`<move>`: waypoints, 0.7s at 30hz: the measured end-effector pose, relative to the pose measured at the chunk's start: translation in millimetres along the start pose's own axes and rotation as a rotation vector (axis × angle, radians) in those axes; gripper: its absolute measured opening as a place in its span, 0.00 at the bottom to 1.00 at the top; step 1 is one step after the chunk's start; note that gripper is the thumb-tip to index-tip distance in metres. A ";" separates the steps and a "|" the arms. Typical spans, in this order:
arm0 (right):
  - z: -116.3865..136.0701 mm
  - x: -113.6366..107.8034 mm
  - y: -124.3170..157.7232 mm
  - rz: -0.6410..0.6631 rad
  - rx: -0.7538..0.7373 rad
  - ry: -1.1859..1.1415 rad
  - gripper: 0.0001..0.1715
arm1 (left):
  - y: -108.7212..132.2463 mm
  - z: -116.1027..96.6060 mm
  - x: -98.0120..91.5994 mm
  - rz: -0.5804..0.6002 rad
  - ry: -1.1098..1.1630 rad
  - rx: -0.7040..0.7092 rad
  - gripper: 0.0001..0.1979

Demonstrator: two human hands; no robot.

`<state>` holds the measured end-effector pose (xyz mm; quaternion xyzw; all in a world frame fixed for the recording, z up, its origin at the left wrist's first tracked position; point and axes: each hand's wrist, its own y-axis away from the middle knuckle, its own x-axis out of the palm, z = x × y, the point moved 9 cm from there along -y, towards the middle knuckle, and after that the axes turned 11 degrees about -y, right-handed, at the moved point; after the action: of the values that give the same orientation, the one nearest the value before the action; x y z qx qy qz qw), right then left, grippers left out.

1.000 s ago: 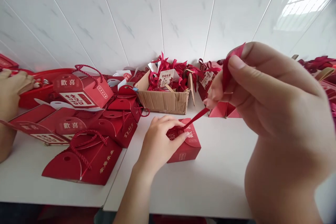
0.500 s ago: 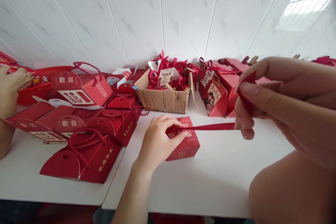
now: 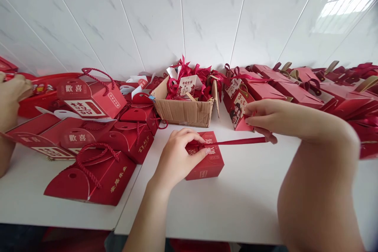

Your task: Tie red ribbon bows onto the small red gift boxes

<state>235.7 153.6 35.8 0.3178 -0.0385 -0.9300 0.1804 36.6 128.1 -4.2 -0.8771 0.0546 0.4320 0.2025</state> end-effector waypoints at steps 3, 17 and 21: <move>-22.4 8.6 -21.4 0.066 0.122 0.065 0.15 | 0.0 -0.6 -1.2 -0.004 -0.019 0.007 0.07; -37.3 3.2 -36.9 0.041 0.194 -0.006 0.08 | 13.9 11.7 -59.4 -0.341 0.216 -0.071 0.20; -35.5 -2.0 -29.7 -0.007 0.215 -0.008 0.09 | 31.0 53.4 -97.5 -0.629 0.530 -0.192 0.07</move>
<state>249.4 183.5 3.2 0.3319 -0.1374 -0.9224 0.1419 -71.6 113.6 33.2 -0.9467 -0.2062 0.1116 0.2209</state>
